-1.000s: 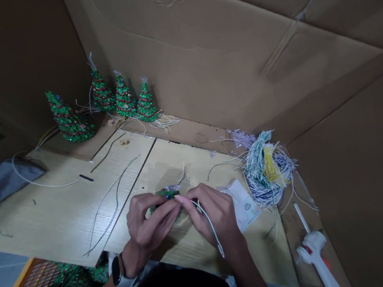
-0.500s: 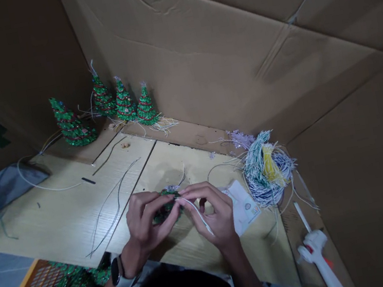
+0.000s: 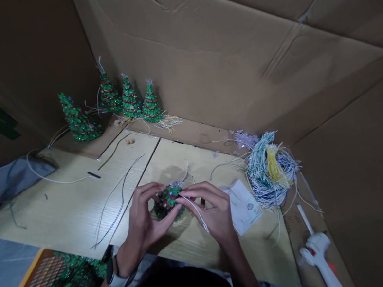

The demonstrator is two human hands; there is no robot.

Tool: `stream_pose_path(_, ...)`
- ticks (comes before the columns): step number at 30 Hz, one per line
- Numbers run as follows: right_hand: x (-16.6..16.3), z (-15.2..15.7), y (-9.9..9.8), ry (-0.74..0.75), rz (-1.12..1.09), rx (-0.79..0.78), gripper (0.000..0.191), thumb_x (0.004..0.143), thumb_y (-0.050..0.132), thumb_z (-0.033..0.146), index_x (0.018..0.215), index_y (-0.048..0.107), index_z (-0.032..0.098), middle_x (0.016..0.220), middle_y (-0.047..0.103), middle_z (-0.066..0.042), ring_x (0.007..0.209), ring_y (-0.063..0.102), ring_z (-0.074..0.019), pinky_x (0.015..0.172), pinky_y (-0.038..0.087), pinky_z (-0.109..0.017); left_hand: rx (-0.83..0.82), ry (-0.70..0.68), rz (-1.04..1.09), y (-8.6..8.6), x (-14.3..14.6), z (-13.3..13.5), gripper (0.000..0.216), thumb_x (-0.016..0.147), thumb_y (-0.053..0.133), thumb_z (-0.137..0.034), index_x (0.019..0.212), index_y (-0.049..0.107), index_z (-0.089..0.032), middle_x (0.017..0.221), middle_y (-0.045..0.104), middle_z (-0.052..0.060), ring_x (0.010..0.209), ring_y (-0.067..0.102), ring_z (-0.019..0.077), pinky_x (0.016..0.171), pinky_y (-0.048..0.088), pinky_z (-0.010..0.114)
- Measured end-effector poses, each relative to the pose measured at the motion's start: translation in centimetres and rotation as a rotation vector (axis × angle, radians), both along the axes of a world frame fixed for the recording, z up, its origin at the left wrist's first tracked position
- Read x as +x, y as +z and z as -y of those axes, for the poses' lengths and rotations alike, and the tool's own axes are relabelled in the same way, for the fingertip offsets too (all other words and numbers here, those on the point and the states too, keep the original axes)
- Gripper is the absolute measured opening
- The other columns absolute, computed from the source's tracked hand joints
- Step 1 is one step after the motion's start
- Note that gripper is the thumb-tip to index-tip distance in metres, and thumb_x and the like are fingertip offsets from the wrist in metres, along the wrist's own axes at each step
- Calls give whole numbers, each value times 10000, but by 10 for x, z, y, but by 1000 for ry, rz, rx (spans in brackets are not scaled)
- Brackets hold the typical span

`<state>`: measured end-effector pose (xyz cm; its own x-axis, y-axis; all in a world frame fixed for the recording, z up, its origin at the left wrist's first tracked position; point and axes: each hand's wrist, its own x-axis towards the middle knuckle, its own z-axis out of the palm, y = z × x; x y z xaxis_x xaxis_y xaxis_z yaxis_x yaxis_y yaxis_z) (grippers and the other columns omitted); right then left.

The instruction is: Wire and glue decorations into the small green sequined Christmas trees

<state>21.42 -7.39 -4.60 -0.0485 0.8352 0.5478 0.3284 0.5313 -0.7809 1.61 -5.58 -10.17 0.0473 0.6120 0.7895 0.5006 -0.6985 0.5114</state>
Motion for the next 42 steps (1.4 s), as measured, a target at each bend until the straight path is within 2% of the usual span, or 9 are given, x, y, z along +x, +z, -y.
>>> stream_pose_path(4,3,7,-3,-19,-29,31,256,925,900,209,1162,833,283,992,841,-33,719,742,-136,527,554,-255,-35,-26,1,-1,0,0,707,829,951,-215,1419,561,-193,1243,684,120,1092,697,259,805,641,380)
stream_pose_path(8,2,12,5,-6,-62,166,276,921,890,156,1149,829,299,969,847,-27,752,766,-153,555,599,-267,-37,-34,6,2,1,0,683,850,936,-219,1418,560,-188,1233,683,116,1079,695,248,785,633,361)
stream_pose_path(13,-6,4,11,4,-58,175,175,946,855,135,1044,854,280,918,833,-28,788,788,-166,624,651,-285,-81,-51,-5,1,0,0,646,886,882,-210,1438,547,-193,1266,690,128,1117,700,259,840,623,379)
stream_pose_path(18,-7,-1,3,-3,-54,82,146,931,874,153,1018,860,270,916,816,-31,806,770,-160,593,614,-264,-232,-102,-157,-2,1,0,681,930,824,-296,1514,490,-190,1390,687,172,1259,678,324,1052,573,509)
stream_pose_path(21,-5,3,4,-7,-54,114,230,917,885,154,1102,848,286,970,830,-37,827,787,-169,550,605,-257,-263,-117,-202,-2,2,0,642,949,803,-339,1500,506,-197,1401,703,166,1255,682,331,1066,544,519)
stream_pose_path(27,-5,5,3,-8,-55,221,261,950,804,75,1080,850,296,961,872,-31,857,845,-201,724,726,-347,-298,-129,-208,-6,4,-4,586,969,787,-347,1479,533,-209,1415,710,153,1308,670,330,1109,520,508)
stream_pose_path(33,-5,1,1,5,-78,204,356,939,774,4,1132,864,290,1009,883,-45,913,854,-205,795,731,-352,-419,-199,-173,-15,6,-9,494,996,754,-382,1415,556,-213,1342,743,136,1223,736,309,1032,591,462)
stream_pose_path(40,-6,1,-5,28,-63,114,269,956,783,39,1072,866,267,1014,867,-47,937,835,-189,823,704,-326,-467,-213,-124,-18,5,-11,487,965,763,-400,1381,601,-206,1296,767,141,1178,765,318,1011,617,478)
stream_pose_path(42,-7,2,-3,3,-42,74,193,965,810,100,1056,862,262,997,852,-46,908,819,-181,759,685,-303,-496,-219,-106,-15,5,-10,465,957,766,-394,1356,618,-207,1266,773,133,1145,763,315,989,613,470)
